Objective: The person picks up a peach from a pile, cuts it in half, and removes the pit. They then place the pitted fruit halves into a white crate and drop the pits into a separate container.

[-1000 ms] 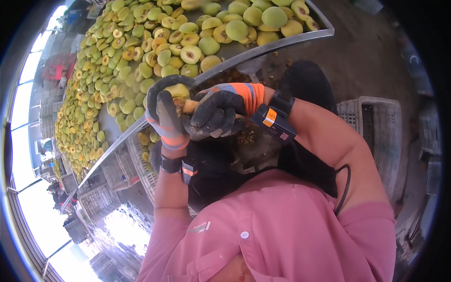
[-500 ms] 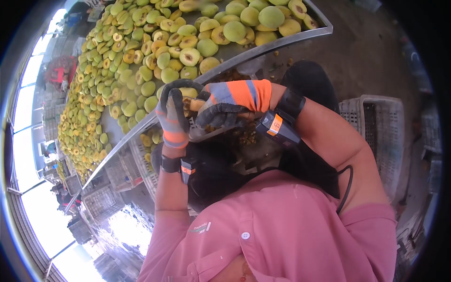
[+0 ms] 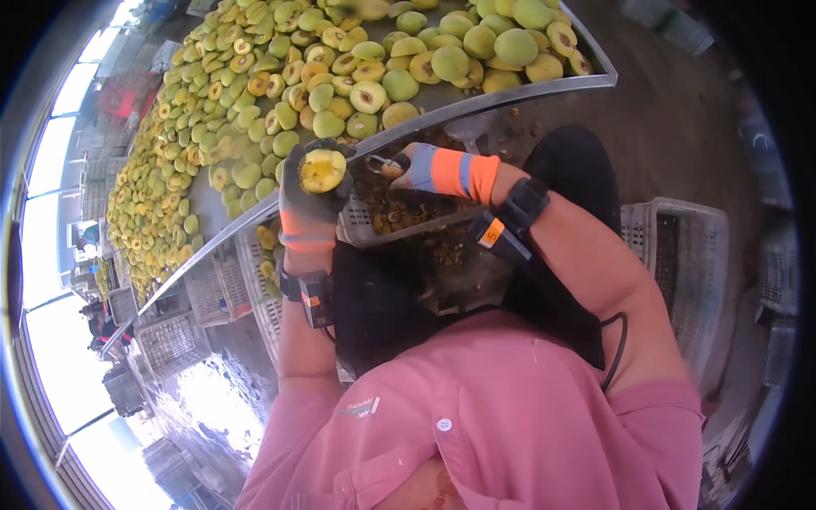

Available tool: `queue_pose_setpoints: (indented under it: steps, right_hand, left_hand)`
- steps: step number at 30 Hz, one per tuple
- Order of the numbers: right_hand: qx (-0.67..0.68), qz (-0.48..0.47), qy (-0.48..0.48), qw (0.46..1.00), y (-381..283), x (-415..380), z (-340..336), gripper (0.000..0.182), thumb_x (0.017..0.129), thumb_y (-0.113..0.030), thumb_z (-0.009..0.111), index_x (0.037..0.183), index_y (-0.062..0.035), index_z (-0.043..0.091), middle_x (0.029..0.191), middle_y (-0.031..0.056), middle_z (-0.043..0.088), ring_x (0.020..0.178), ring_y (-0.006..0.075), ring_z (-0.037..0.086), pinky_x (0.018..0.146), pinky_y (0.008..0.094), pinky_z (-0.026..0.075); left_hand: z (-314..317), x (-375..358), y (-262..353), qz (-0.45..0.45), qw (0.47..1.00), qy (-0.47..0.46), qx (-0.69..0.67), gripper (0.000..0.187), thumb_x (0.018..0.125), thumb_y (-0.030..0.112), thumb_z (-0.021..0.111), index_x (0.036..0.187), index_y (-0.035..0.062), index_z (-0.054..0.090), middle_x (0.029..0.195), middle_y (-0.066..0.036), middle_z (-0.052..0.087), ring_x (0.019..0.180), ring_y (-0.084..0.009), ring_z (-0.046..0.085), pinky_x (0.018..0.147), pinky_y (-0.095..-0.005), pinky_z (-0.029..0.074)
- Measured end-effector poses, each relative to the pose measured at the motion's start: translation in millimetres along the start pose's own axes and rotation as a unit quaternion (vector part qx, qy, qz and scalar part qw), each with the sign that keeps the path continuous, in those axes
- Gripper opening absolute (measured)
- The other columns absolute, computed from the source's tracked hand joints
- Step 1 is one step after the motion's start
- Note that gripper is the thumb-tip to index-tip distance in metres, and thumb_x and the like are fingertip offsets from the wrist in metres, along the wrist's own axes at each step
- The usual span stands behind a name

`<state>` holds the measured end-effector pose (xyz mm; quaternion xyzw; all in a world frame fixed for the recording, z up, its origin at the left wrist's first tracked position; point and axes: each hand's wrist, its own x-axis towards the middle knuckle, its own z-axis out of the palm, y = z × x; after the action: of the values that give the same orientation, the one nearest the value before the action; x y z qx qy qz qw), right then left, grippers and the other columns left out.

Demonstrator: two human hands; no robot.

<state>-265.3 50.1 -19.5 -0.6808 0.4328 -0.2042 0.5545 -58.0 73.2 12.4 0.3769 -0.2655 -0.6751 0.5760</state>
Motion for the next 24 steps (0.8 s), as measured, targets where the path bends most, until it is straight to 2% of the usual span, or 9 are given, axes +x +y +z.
queue_pose_setpoints:
  steps: [3,4,6,10,11,14,17,22,24]
  right_hand:
    - [0.107,-0.069,0.074,0.989,1.8,3.6,9.8,0.044,0.077,-0.027,0.073,0.108,0.0012,0.060,0.083,0.0110,0.068,0.075,0.0202,0.063,0.067,0.0330,0.049]
    - [0.086,-0.083,0.093,0.988,-2.7,4.8,12.5,0.042,0.077,-0.026,0.073,0.107,-0.0005,0.061,0.083,0.0108,0.068,0.075,0.0197,0.063,0.068,0.0330,0.049]
    - [0.047,-0.105,0.134,0.984,-15.9,5.2,15.5,0.038,0.076,-0.026,0.073,0.106,-0.0039,0.062,0.084,0.0103,0.068,0.074,0.0187,0.063,0.068,0.0329,0.049]
    - [-0.173,-0.233,0.212,0.933,-29.9,11.2,34.2,0.027,0.084,-0.025,0.063,0.107,-0.0095,0.062,0.087,0.0087,0.066,0.075,0.0268,0.062,0.067,0.0347,0.049]
    - [-0.148,-0.183,0.194,0.953,-20.1,24.7,41.9,0.028,0.081,-0.030,0.064,0.101,-0.0096,0.062,0.085,0.0106,0.066,0.074,0.0297,0.063,0.067,0.0363,0.049]
    - [-0.171,-0.154,0.209,0.950,-36.0,19.1,40.7,0.035,0.078,-0.038,0.063,0.090,-0.0058,0.064,0.085,0.0188,0.065,0.082,0.0367,0.062,0.072,0.0416,0.050]
    - [-0.385,-0.042,0.154,0.909,-47.1,14.4,23.9,0.032,0.078,-0.035,0.062,0.093,-0.0066,0.064,0.085,0.0186,0.066,0.083,0.0358,0.063,0.074,0.0426,0.050]
    - [-0.310,0.029,0.069,0.948,-17.3,3.2,-13.2,0.029,0.079,-0.030,0.058,0.097,-0.0070,0.062,0.088,0.0178,0.065,0.085,0.0349,0.062,0.074,0.0422,0.049]
    - [-0.316,0.037,0.026,0.948,-7.1,1.9,-9.1,0.030,0.080,-0.030,0.057,0.098,-0.0065,0.061,0.091,0.0182,0.065,0.087,0.0348,0.062,0.075,0.0420,0.049]
  left_hand:
    - [-5.5,-2.9,1.0,0.020,0.996,0.023,0.087,0.031,0.087,0.008,0.060,0.116,0.0007,0.050,0.102,-0.009,0.063,0.092,-0.0239,0.062,0.076,-0.0356,0.052]
    - [-7.6,-3.1,-2.4,0.136,0.963,0.003,0.234,0.031,0.088,0.007,0.059,0.117,0.0004,0.050,0.102,-0.009,0.063,0.091,-0.0236,0.062,0.076,-0.0341,0.052]
    - [-9.6,-2.7,-14.2,0.343,0.795,-0.044,0.498,0.032,0.088,0.006,0.058,0.118,-0.0001,0.049,0.103,-0.009,0.063,0.090,-0.0231,0.061,0.076,-0.0312,0.051]
    - [-1.8,2.8,-22.0,0.270,0.869,-0.027,0.413,0.025,0.095,0.016,0.051,0.114,-0.0002,0.054,0.103,-0.006,0.062,0.088,-0.0176,0.060,0.077,-0.0285,0.049]
    - [7.8,-0.9,-24.9,0.237,0.914,-0.006,0.330,0.025,0.096,0.018,0.049,0.112,-0.0002,0.056,0.103,-0.006,0.062,0.088,-0.0165,0.059,0.077,-0.0283,0.048]
    - [7.0,4.8,-34.6,0.217,0.929,0.059,0.295,0.035,0.100,0.029,0.042,0.106,0.0007,0.060,0.099,-0.004,0.063,0.086,-0.0122,0.058,0.075,-0.0258,0.048]
    - [7.9,3.5,-35.4,0.254,0.903,0.107,0.331,0.035,0.099,0.031,0.042,0.107,0.0014,0.060,0.094,-0.005,0.064,0.083,-0.0115,0.059,0.071,-0.0254,0.049]
    - [3.2,-8.0,17.1,0.074,0.978,0.178,0.076,0.041,0.095,0.042,0.046,0.105,0.0052,0.059,0.086,-0.007,0.065,0.069,-0.0145,0.062,0.055,-0.0271,0.048]
    - [-18.5,-17.6,35.2,0.125,0.960,0.216,0.128,0.040,0.093,0.045,0.049,0.107,0.0085,0.058,0.084,-0.007,0.066,0.060,-0.0149,0.058,0.048,-0.0246,0.042]
